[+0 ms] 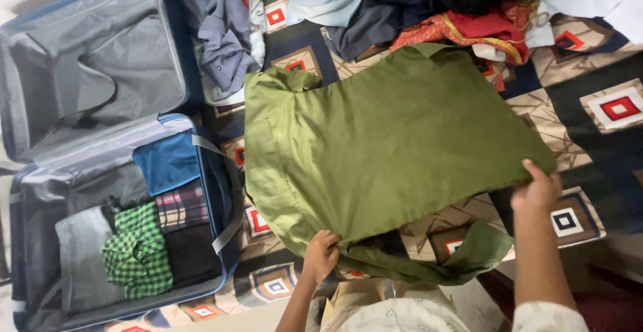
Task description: The person folds a green collared shirt and places it into an open suitcase alongside other folded clothing.
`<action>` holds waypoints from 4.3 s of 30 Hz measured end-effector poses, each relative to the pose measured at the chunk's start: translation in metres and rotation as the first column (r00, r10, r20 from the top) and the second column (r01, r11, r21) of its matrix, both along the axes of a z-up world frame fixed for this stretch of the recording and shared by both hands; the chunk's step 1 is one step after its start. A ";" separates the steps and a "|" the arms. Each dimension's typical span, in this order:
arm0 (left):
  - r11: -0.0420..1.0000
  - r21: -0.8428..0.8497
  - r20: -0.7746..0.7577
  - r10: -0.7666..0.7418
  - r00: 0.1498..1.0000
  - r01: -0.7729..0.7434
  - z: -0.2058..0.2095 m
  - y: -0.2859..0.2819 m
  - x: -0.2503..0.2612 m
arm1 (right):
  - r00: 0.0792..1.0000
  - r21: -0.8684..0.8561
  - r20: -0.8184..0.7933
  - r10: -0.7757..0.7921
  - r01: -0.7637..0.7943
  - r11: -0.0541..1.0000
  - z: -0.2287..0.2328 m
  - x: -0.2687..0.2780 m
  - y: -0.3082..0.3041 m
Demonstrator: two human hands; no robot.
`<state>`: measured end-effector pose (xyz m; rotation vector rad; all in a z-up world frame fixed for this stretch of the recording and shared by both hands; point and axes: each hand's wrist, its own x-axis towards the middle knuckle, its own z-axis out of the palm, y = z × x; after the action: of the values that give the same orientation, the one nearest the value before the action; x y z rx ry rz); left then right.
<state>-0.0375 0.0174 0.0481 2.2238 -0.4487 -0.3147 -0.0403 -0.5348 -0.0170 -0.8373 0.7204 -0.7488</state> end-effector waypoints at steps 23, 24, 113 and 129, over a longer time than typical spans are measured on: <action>0.794 0.365 -0.185 -0.450 0.874 0.486 -0.036 -0.109 0.175 | 0.422 -0.235 -0.906 0.009 -0.523 0.819 0.015 -0.070 0.010; 0.799 0.329 -0.153 -0.480 0.864 0.503 -0.041 -0.127 0.193 | 0.424 -0.238 -0.905 0.005 -0.518 0.821 0.014 -0.067 0.010; 0.651 0.116 0.398 -0.723 0.565 0.750 -0.038 -0.510 0.314 | 0.419 -0.272 -0.904 0.086 -0.718 0.641 0.010 0.072 -0.082; 0.512 0.707 0.477 -0.855 0.205 0.488 -0.042 -0.489 0.391 | 0.367 -0.271 -0.929 -0.042 -0.601 0.752 0.017 -0.020 -0.040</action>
<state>0.3534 -0.4718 0.0061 2.2830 -2.1719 0.2405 -0.0600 -0.5748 0.0003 -2.0028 1.2810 -0.0478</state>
